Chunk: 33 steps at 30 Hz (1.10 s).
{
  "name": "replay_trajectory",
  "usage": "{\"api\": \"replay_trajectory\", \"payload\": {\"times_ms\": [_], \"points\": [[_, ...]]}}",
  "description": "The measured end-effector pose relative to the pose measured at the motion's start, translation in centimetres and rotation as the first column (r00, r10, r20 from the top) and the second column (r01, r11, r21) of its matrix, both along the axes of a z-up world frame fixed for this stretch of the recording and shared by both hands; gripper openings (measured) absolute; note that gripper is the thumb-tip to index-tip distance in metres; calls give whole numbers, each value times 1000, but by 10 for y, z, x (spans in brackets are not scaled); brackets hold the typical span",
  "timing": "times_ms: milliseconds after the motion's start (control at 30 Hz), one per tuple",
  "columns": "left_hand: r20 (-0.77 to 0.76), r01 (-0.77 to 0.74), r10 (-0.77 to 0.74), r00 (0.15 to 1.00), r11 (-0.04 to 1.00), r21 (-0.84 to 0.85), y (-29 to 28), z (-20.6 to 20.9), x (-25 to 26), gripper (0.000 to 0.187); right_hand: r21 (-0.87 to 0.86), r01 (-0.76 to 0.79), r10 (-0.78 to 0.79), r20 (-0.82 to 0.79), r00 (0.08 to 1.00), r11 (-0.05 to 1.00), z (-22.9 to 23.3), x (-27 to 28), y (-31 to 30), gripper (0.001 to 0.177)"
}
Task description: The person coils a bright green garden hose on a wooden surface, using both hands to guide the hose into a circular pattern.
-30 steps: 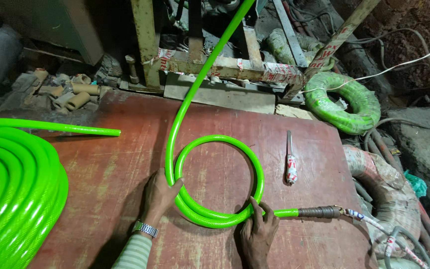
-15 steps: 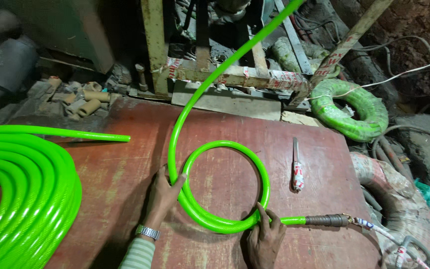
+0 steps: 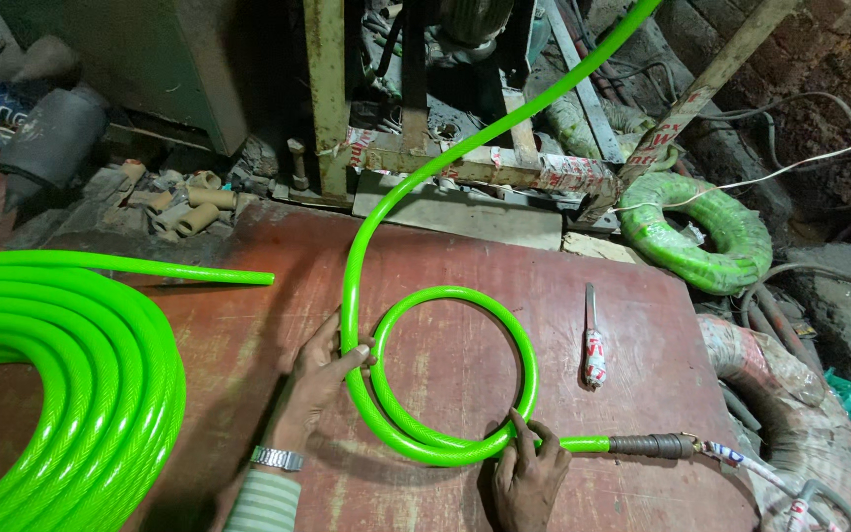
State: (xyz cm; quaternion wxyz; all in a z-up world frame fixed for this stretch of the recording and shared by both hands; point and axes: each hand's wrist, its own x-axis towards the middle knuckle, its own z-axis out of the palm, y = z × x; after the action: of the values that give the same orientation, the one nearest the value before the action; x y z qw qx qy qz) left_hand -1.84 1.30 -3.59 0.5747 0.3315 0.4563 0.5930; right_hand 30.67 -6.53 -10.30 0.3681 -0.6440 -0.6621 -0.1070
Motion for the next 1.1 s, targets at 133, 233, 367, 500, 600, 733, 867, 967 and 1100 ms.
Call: {"api": "replay_trajectory", "payload": {"times_ms": [133,233,367,500,600,733,867,967,1100], "points": [[12,107,-109,994,988,114,-17,47,-7,72,18,-41,41,-6,999,999,7,-4,1,57],[-104,220,-206,973,964,150,-17,42,-8,62,44,-18,21,-67,998,999,25,-12,0,44],[-404,449,-351,845,875,179,-21,48,-8,44,-147,-72,-35,-619,785,986,107,-47,11,36],[-398,420,-385,833,908,1,-21,44,-4,49,106,-451,-131,-876,-464,886,191,-62,47,65],[-473,359,-364,802,927,-106,-24,80,-1,53,388,-402,126,-831,-541,830,162,11,88,9],[-622,245,-279,732,959,-141,-19,64,-4,42,552,-354,342,-792,-505,755,308,34,81,62],[-733,163,-283,618,959,-232,-9,36,5,35,566,-231,469,-804,-366,791,329,123,107,60],[-758,64,-288,586,948,-310,-3,26,11,36,526,-392,507,-847,-159,755,302,207,137,44],[-733,-44,-282,619,919,-391,-1,37,11,48,124,-450,328,-851,411,885,335,164,122,42]]}}
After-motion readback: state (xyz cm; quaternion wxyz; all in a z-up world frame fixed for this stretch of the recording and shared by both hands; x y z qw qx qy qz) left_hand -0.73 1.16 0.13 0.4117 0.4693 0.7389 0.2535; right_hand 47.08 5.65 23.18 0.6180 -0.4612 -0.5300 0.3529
